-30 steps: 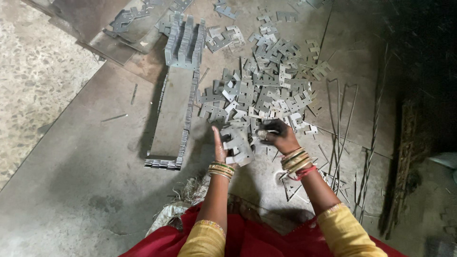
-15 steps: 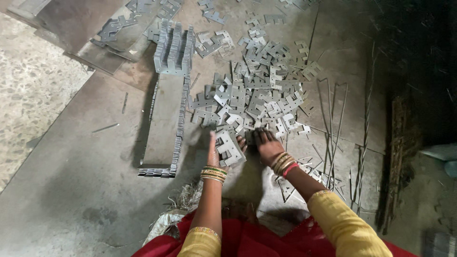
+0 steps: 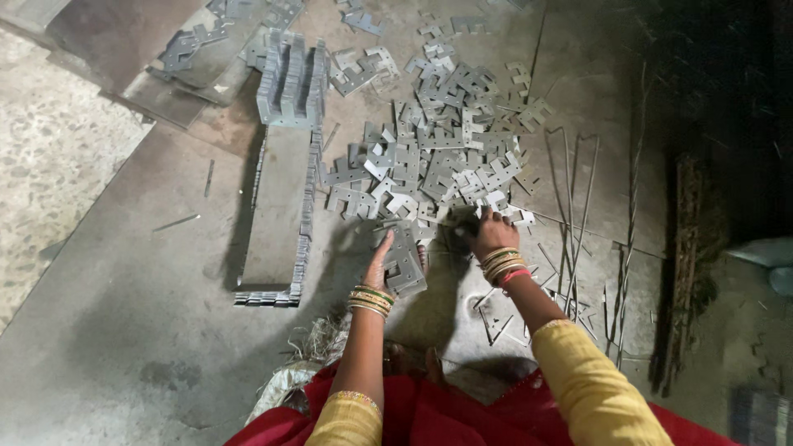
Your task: The person sorts small metal brackets from a large pile on the floor, picking them up and stacking them into neat piles. The person uses both hands to handle the brackets and occasionally adjusts the stacks.
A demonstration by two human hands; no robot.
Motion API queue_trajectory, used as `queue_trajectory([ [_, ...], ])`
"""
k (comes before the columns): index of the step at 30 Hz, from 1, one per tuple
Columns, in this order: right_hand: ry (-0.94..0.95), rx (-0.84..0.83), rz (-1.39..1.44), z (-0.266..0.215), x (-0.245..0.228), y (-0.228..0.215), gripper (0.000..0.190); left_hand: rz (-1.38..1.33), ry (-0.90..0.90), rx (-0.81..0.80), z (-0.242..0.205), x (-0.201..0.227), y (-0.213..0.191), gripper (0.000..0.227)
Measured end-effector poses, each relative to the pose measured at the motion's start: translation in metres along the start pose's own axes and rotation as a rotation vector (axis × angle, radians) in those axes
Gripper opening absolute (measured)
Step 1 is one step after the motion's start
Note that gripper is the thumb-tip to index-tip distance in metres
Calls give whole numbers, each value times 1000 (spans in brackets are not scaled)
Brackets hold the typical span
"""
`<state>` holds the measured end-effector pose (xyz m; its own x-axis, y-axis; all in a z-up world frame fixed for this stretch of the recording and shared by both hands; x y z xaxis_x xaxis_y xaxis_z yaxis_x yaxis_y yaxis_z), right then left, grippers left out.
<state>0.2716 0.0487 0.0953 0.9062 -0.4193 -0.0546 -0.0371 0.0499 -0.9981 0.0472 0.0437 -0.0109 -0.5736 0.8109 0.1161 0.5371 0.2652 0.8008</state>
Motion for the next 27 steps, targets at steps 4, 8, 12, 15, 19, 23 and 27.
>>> queue_trajectory([
  [4,222,-54,254,3,33,42,83,97,126,-11,-13,13,14,56],
  [8,217,-13,476,7,43,39,59,61,121,-6,-18,22,23,68],
  [12,234,-11,659,-13,18,6,28,96,123,66,-20,20,16,67],
  [15,-357,334,455,-39,-49,-69,22,118,115,-17,-19,20,24,66],
  [19,-677,343,317,-49,-86,-80,48,96,94,-13,-20,16,17,65],
  [23,-474,79,52,-10,-75,-7,56,169,104,-38,-22,15,21,57],
  [27,-324,-303,-203,0,-43,76,52,143,86,40,-25,17,21,59],
])
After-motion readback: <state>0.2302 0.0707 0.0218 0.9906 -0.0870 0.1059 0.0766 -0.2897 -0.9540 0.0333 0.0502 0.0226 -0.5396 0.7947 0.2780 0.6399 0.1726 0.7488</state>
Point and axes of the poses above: each hand's wrist, its own z-axis towards the middle knuckle, its own y-axis out of the palm, x = y × z, the point moved 9 cm from there along z, towards the middle knuckle, and after that the axes turned 7 degrees about x, right-handed, at the moved point
